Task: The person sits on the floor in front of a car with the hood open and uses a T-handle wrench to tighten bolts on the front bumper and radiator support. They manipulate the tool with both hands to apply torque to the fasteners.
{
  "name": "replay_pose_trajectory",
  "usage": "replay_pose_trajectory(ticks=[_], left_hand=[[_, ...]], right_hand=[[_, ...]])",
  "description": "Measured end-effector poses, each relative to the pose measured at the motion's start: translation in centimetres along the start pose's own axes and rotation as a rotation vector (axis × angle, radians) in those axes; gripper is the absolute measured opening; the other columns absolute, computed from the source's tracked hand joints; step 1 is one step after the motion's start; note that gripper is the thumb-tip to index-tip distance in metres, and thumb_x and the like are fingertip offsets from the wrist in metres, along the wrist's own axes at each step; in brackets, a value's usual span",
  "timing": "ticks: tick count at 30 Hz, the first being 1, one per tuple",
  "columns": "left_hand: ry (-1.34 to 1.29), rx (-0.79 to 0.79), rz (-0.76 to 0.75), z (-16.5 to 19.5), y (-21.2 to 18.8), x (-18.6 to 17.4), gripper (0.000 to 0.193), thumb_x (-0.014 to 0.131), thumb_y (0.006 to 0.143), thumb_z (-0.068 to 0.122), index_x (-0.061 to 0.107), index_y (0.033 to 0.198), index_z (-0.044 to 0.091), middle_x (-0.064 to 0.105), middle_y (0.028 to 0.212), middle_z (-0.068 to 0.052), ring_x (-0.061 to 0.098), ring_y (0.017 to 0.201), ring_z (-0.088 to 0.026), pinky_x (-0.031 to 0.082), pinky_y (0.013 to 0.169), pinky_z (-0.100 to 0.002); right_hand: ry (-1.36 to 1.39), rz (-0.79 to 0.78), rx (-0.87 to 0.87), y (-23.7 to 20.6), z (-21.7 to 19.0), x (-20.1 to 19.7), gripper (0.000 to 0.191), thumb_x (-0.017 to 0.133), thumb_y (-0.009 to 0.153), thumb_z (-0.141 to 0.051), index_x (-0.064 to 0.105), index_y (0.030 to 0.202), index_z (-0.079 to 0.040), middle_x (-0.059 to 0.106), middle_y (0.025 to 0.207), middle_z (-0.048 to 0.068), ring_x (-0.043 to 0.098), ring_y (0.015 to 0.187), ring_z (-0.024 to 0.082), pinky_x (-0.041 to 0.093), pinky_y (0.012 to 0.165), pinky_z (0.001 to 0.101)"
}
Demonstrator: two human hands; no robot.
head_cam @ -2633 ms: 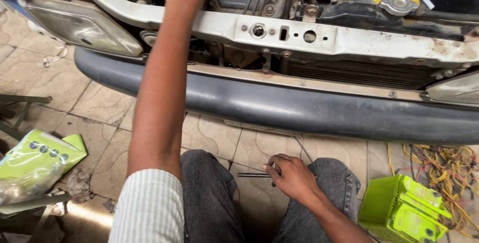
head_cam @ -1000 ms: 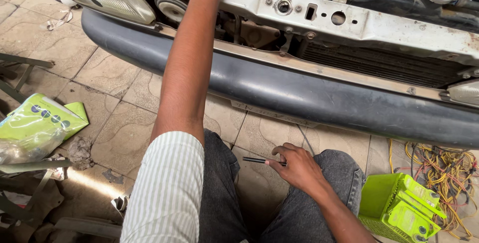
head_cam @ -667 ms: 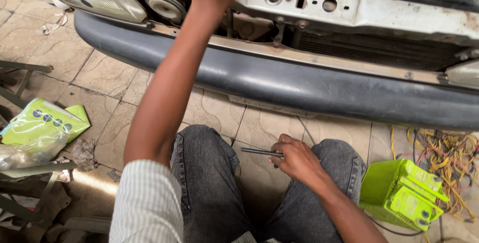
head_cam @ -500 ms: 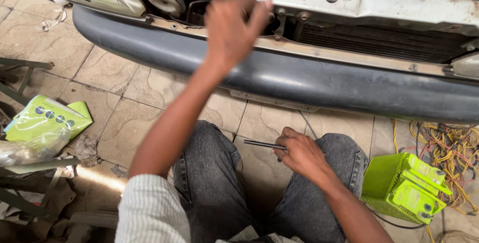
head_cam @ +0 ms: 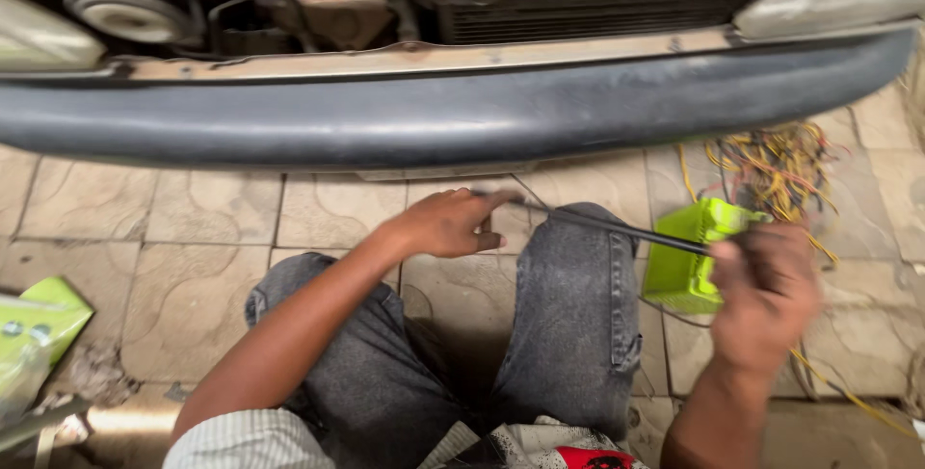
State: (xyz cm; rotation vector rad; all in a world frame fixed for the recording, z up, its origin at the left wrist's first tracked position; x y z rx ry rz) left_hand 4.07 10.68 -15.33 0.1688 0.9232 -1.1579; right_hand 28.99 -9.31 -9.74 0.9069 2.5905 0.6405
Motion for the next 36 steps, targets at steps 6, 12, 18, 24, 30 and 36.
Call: replay_pose_trajectory(ticks=[6,12,18,24,30,36], left_hand=[[0.026,0.087,0.344,4.9,5.4,-1.1,0.039,0.053,0.107,0.028,0.049,0.142,0.010,0.073,0.103,-0.019,0.074,0.083,-0.030,0.061,0.072,-0.041],[-0.883,0.524,0.499,11.3,17.4,0.4,0.055,0.048,0.101,0.009,0.035,0.154,0.016,0.042,0.156,-0.021,0.073,0.112,-0.033,0.062,0.094,-0.044],[-1.606,0.590,0.225,15.0,24.9,4.4,0.052,0.049,0.108,0.007,0.031,0.157,0.011,0.060,0.144,-0.024,0.069,0.118,-0.036,0.062,0.097,-0.047],[-1.766,0.704,0.169,15.7,26.7,5.1,0.052,0.051,0.110,0.016,0.038,0.159,0.008,0.065,0.132,-0.023,0.071,0.109,-0.032,0.063,0.086,-0.045],[-1.818,0.763,0.246,15.9,27.9,4.1,0.054,0.054,0.110,0.020,0.037,0.160,0.010,0.065,0.133,-0.020,0.071,0.108,-0.031,0.063,0.085,-0.043],[-1.809,0.731,0.305,15.3,28.5,3.7,0.054,0.055,0.109,0.022,0.037,0.160,0.010,0.066,0.131,-0.019,0.071,0.107,-0.031,0.062,0.085,-0.043]], right_hand=[[0.493,0.233,0.249,-5.2,2.4,-4.2,0.006,0.067,0.105,0.001,0.062,0.105,0.004,0.056,0.095,0.013,0.055,0.061,0.016,0.041,0.049,0.0233],[0.652,0.151,0.598,-8.1,5.4,-1.5,0.041,0.060,0.087,0.008,0.057,0.128,0.005,0.064,0.124,0.027,0.072,0.091,0.024,0.060,0.078,0.0276],[0.828,0.339,0.597,-6.7,8.0,-3.7,0.042,0.058,0.098,0.006,0.052,0.140,0.008,0.066,0.117,0.030,0.069,0.077,0.017,0.056,0.066,0.0202],[0.967,0.400,0.649,-2.5,12.0,-6.3,0.040,0.061,0.098,0.004,0.057,0.137,0.013,0.070,0.109,0.023,0.061,0.067,0.007,0.048,0.056,0.0114],[0.986,0.377,0.640,-0.1,13.6,-5.7,0.038,0.063,0.096,0.003,0.058,0.133,0.013,0.072,0.110,0.022,0.060,0.066,0.006,0.048,0.055,0.0109],[1.040,0.357,0.673,0.7,14.8,-5.3,0.039,0.063,0.095,0.003,0.059,0.133,0.010,0.071,0.109,0.023,0.058,0.064,0.005,0.046,0.053,0.0099]])
Point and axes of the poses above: each hand's wrist, its own y-axis towards the middle knuckle, its own x-axis out of the palm, z = x × y, the point moved 5 cm from there along y, towards the middle knuckle
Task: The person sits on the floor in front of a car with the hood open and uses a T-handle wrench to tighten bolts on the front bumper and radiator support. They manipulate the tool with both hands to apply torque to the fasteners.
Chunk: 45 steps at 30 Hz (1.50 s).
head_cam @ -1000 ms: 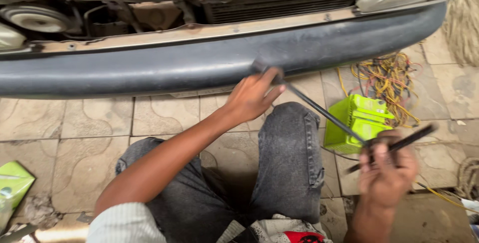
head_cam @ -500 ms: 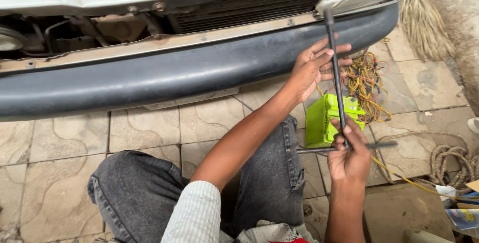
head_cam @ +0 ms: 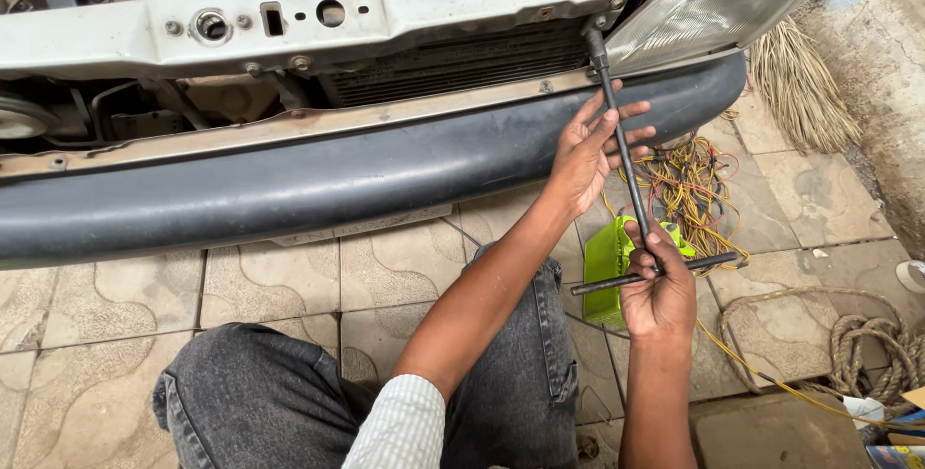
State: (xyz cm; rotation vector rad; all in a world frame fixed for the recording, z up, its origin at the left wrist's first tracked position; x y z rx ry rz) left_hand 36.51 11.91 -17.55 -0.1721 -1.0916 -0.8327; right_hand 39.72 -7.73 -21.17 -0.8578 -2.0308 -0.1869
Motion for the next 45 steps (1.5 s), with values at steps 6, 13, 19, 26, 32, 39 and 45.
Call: replay_pose_trajectory(ticks=[6,13,19,26,32,39,45], left_hand=[[-0.155,-0.135,-0.014,-1.1,0.0,1.1,0.033,0.038,0.115,0.038,0.049,0.126,0.008,0.054,0.082,-0.003,0.057,0.064,-0.013,0.053,0.058,-0.030],[-0.273,-0.206,0.162,-1.5,0.8,1.8,0.038,0.031,0.112,0.046,0.044,0.095,0.014,0.033,0.063,0.006,0.023,0.045,-0.004,0.019,0.037,-0.021],[-0.225,-0.187,0.233,-1.7,1.0,2.8,0.041,0.029,0.112,0.048,0.043,0.091,0.016,0.031,0.061,0.007,0.019,0.044,-0.004,0.017,0.036,-0.022],[-0.280,-0.176,0.257,-2.3,1.6,3.0,0.041,0.029,0.112,0.048,0.043,0.091,0.016,0.030,0.061,0.007,0.020,0.046,-0.005,0.016,0.038,-0.023],[-0.286,-0.165,0.305,-2.4,2.3,3.7,0.040,0.030,0.112,0.048,0.043,0.091,0.016,0.030,0.062,0.006,0.020,0.046,-0.005,0.017,0.038,-0.023],[-0.241,-0.151,0.323,-2.0,2.5,3.8,0.039,0.032,0.112,0.046,0.041,0.090,0.015,0.030,0.062,0.006,0.020,0.046,-0.005,0.018,0.037,-0.023],[-0.310,-0.177,0.206,-2.0,3.0,3.5,0.034,0.037,0.112,0.042,0.043,0.092,0.015,0.031,0.060,0.006,0.022,0.044,-0.005,0.019,0.037,-0.022]], right_hand=[[-0.075,-0.046,-0.054,-0.1,0.0,1.3,0.036,0.064,0.094,0.003,0.062,0.129,0.011,0.070,0.097,0.018,0.049,0.056,0.005,0.036,0.042,0.0147],[-1.416,-0.101,-0.840,-3.8,-1.5,5.5,0.040,0.061,0.097,-0.011,0.059,0.133,0.007,0.065,0.108,0.016,0.048,0.074,0.010,0.037,0.058,0.0221],[-1.142,0.080,-1.010,-7.5,-1.1,4.7,0.048,0.058,0.100,-0.025,0.054,0.138,0.003,0.060,0.119,0.014,0.048,0.091,0.015,0.039,0.072,0.0283],[-0.328,0.158,-0.327,-8.3,0.7,0.7,0.058,0.055,0.102,-0.041,0.048,0.143,0.000,0.053,0.133,0.012,0.048,0.112,0.021,0.040,0.089,0.0355],[-0.540,0.246,-0.627,-7.1,0.7,3.1,0.067,0.051,0.105,-0.055,0.043,0.147,-0.003,0.048,0.144,0.010,0.048,0.130,0.026,0.042,0.103,0.0417],[-1.639,0.088,-1.314,-8.3,-1.4,6.7,0.058,0.044,0.116,-0.044,0.046,0.140,0.009,0.061,0.132,0.028,0.061,0.117,0.042,0.050,0.096,0.0535],[-0.391,-0.031,-0.428,-5.3,-2.1,3.8,0.045,0.036,0.118,-0.037,0.046,0.133,0.004,0.064,0.098,0.026,0.071,0.082,0.038,0.061,0.075,0.0463]])
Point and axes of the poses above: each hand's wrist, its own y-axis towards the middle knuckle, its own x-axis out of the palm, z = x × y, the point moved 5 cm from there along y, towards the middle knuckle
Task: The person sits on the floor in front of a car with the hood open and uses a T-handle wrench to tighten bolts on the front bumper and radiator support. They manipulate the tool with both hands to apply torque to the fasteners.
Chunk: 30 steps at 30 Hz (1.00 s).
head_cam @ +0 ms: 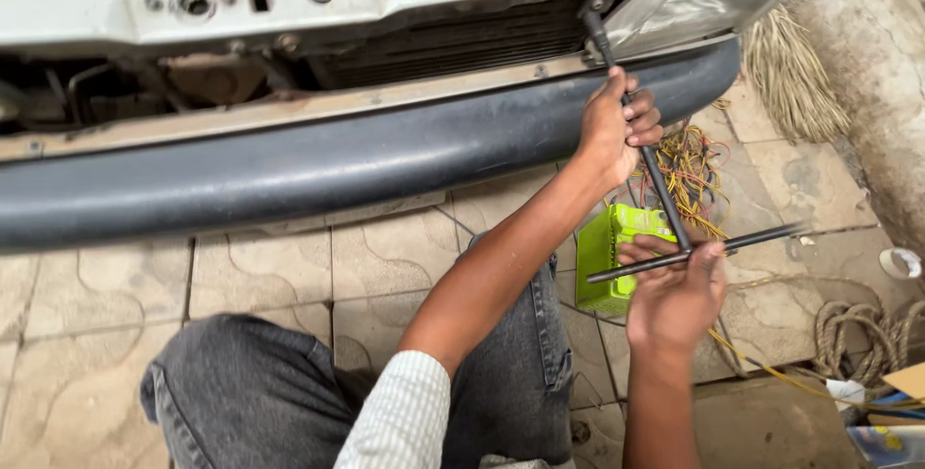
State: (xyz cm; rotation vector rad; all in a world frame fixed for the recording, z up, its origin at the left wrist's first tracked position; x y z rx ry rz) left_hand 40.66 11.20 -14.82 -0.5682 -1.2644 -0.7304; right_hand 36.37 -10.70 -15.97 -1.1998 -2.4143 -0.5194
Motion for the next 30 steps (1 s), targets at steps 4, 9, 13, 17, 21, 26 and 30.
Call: replay_pose_trajectory(ticks=[4,9,13,17,21,26,30], left_hand=[[0.058,0.034,-0.075,0.7,-0.3,-1.2,0.029,0.042,0.112,0.037,0.044,0.095,0.012,0.033,0.064,0.006,0.022,0.047,-0.004,0.020,0.039,-0.022],[0.154,0.091,0.035,-0.3,0.3,-1.9,0.029,0.045,0.109,0.037,0.043,0.093,0.013,0.033,0.064,0.006,0.024,0.045,-0.004,0.020,0.038,-0.022],[0.114,0.104,0.030,-0.3,-0.2,-1.4,0.028,0.046,0.110,0.036,0.043,0.095,0.012,0.035,0.067,0.006,0.026,0.048,-0.004,0.022,0.040,-0.022],[-0.133,0.026,-0.130,-0.5,-2.2,-0.7,0.033,0.046,0.110,0.045,0.048,0.104,0.013,0.037,0.068,0.006,0.028,0.049,-0.004,0.023,0.043,-0.021],[-0.124,0.009,-0.196,-1.1,-2.7,-0.2,0.031,0.048,0.108,0.047,0.046,0.101,0.017,0.035,0.064,0.006,0.026,0.044,-0.003,0.021,0.037,-0.019],[-0.017,0.067,-0.147,-1.2,-2.1,-0.4,0.030,0.049,0.110,0.044,0.043,0.098,0.017,0.033,0.064,0.006,0.025,0.044,-0.003,0.018,0.037,-0.020],[0.007,0.052,-0.057,-1.6,-2.0,-0.5,0.029,0.047,0.108,0.044,0.043,0.096,0.018,0.034,0.065,0.006,0.025,0.044,-0.004,0.018,0.037,-0.021]], right_hand=[[0.038,0.081,0.232,-2.5,0.1,-0.3,0.036,0.051,0.102,-0.019,0.048,0.135,-0.003,0.063,0.114,0.022,0.070,0.101,0.038,0.059,0.086,0.0453],[-1.263,0.119,-0.932,-6.3,-4.1,3.8,0.072,0.077,0.100,-0.020,0.030,0.147,0.010,0.042,0.140,0.035,0.047,0.130,0.052,0.037,0.111,0.0594],[-1.251,0.051,-0.478,-2.1,-2.9,3.2,0.035,0.061,0.109,-0.017,0.050,0.135,0.004,0.063,0.113,0.022,0.066,0.105,0.037,0.052,0.095,0.0473],[-0.589,0.017,-0.147,0.5,-0.9,2.5,0.023,0.052,0.112,-0.015,0.058,0.126,0.002,0.068,0.093,0.013,0.069,0.081,0.028,0.057,0.070,0.0406],[-0.004,0.040,0.146,0.5,-0.4,2.4,0.031,0.051,0.107,-0.022,0.059,0.127,0.000,0.064,0.108,0.016,0.067,0.092,0.032,0.055,0.077,0.0437],[-0.615,0.069,-0.477,-2.9,-4.9,3.3,0.053,0.063,0.110,-0.023,0.036,0.143,0.009,0.042,0.146,0.025,0.047,0.136,0.041,0.037,0.113,0.0557],[-1.229,-0.147,-0.861,-3.2,-3.9,4.9,0.041,0.062,0.104,-0.010,0.042,0.137,0.004,0.046,0.146,0.026,0.048,0.137,0.043,0.039,0.116,0.0574]])
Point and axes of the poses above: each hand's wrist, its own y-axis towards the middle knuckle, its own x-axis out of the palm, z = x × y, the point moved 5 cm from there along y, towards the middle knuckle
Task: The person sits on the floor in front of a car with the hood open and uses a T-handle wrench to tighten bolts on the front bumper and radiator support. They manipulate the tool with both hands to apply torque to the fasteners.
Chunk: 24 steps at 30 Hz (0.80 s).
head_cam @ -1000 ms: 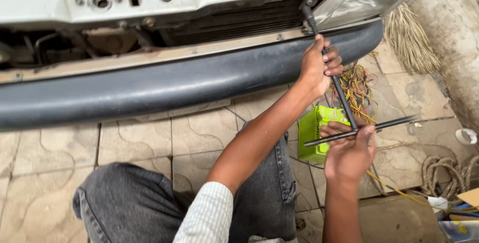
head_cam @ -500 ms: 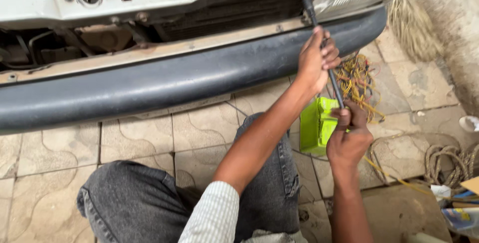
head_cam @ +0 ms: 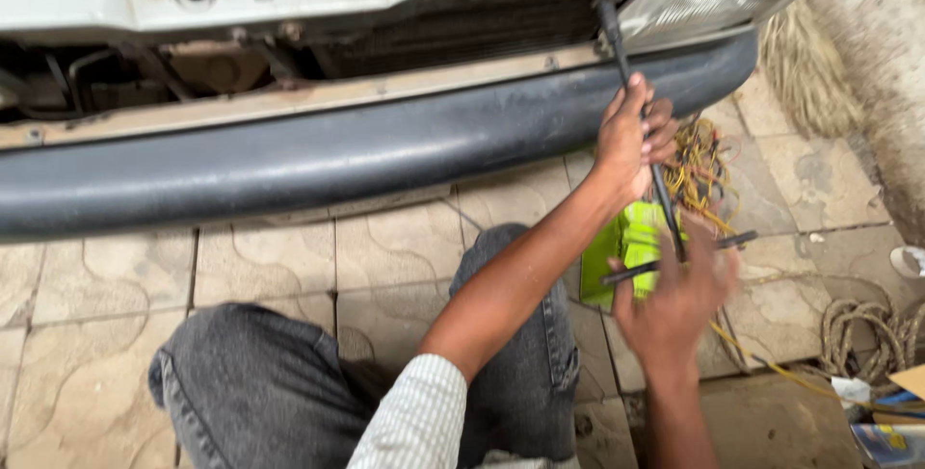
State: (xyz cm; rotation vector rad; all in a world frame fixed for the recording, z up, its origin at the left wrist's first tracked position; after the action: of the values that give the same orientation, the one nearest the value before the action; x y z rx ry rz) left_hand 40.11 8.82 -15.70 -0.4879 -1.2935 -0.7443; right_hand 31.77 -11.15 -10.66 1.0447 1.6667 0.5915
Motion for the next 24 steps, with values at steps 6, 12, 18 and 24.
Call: replay_pose_trajectory(ticks=[6,12,18,24], left_hand=[[-0.112,-0.041,-0.109,1.0,-0.2,0.0,0.036,0.042,0.110,0.048,0.045,0.094,0.016,0.034,0.064,0.008,0.024,0.044,-0.002,0.017,0.036,-0.020],[-0.021,-0.003,-0.036,1.7,0.3,-0.1,0.036,0.038,0.112,0.046,0.045,0.093,0.016,0.032,0.064,0.007,0.021,0.046,-0.004,0.017,0.037,-0.021],[-0.025,-0.004,0.000,1.5,0.4,0.3,0.036,0.040,0.111,0.047,0.044,0.093,0.016,0.031,0.065,0.007,0.021,0.046,-0.004,0.017,0.037,-0.021],[-0.023,0.006,-0.042,1.7,0.5,0.7,0.030,0.046,0.111,0.042,0.045,0.096,0.016,0.032,0.065,0.007,0.022,0.046,-0.003,0.017,0.037,-0.020]], right_hand=[[1.205,0.072,0.929,-1.5,7.0,3.6,0.037,0.049,0.112,-0.026,0.053,0.133,0.005,0.063,0.127,0.018,0.064,0.113,0.031,0.056,0.098,0.0503],[1.113,0.175,0.926,-3.9,5.5,2.0,0.056,0.064,0.099,-0.023,0.039,0.145,-0.004,0.044,0.143,0.021,0.061,0.115,0.032,0.054,0.092,0.0545],[-0.116,0.011,0.069,-2.0,2.8,0.9,0.065,0.060,0.105,-0.036,0.035,0.148,0.006,0.045,0.147,0.028,0.049,0.133,0.056,0.034,0.120,0.0638],[1.060,0.074,0.755,-3.2,8.4,4.3,0.065,0.044,0.112,-0.050,0.056,0.138,0.007,0.062,0.128,0.026,0.066,0.115,0.043,0.052,0.097,0.0634]])
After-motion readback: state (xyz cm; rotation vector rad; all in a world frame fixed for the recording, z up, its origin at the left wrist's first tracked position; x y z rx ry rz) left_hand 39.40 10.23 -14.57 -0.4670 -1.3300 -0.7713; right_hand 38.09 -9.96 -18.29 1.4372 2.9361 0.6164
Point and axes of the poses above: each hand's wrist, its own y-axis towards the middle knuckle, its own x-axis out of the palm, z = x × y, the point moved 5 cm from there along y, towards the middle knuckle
